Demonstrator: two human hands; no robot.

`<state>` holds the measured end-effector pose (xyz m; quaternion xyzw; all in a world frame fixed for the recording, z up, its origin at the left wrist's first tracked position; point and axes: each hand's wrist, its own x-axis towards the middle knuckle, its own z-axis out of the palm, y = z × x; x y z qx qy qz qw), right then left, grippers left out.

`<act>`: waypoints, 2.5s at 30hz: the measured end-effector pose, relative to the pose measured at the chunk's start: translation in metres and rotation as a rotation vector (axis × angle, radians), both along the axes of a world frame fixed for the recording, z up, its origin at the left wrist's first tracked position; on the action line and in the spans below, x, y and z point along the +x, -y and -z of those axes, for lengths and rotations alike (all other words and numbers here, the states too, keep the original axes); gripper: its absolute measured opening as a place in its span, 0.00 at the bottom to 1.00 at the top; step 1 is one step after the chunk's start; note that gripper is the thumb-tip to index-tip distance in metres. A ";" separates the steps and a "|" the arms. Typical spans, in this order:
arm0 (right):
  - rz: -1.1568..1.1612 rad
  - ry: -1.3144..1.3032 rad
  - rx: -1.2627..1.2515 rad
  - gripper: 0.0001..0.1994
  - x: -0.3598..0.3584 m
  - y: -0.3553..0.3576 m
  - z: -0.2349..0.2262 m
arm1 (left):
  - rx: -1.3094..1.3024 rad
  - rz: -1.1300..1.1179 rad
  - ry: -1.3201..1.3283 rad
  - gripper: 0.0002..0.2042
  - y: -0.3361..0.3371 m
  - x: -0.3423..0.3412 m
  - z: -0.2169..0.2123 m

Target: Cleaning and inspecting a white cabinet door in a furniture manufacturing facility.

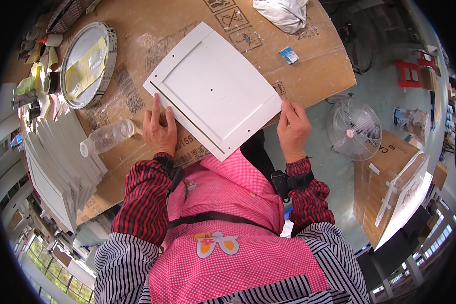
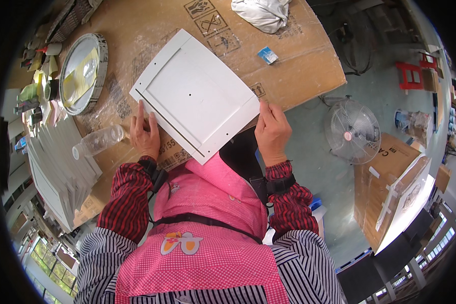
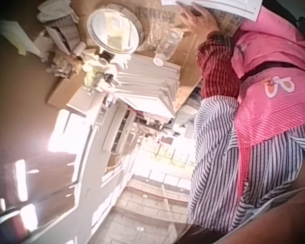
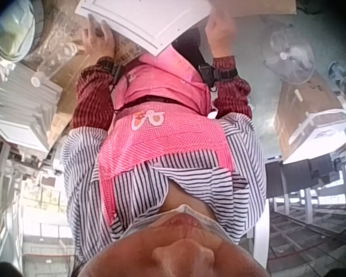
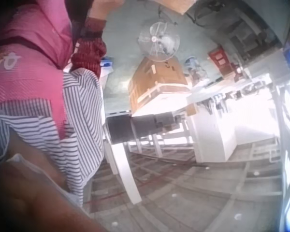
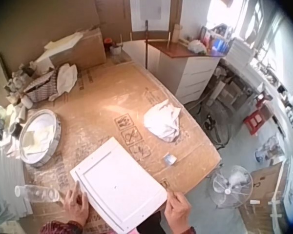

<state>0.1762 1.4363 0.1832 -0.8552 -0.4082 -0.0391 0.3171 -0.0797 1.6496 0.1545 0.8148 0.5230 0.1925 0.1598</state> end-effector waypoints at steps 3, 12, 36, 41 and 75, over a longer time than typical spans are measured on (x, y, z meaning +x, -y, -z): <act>0.004 0.026 -0.019 0.15 0.002 -0.002 0.002 | 0.025 0.019 0.014 0.30 0.001 0.001 -0.001; -0.072 0.074 -0.081 0.14 -0.009 -0.004 -0.002 | 0.087 0.038 -0.048 0.37 0.003 0.006 -0.006; -0.056 0.051 -0.094 0.11 -0.014 -0.005 -0.009 | 0.002 -0.005 -0.080 0.39 0.003 0.007 -0.009; -0.222 -0.028 -0.049 0.12 -0.045 0.001 -0.007 | 0.021 -0.005 -0.060 0.36 0.005 0.008 -0.012; -0.303 -0.098 -0.070 0.08 -0.060 -0.007 -0.015 | 0.000 -0.028 -0.025 0.36 0.004 0.010 -0.012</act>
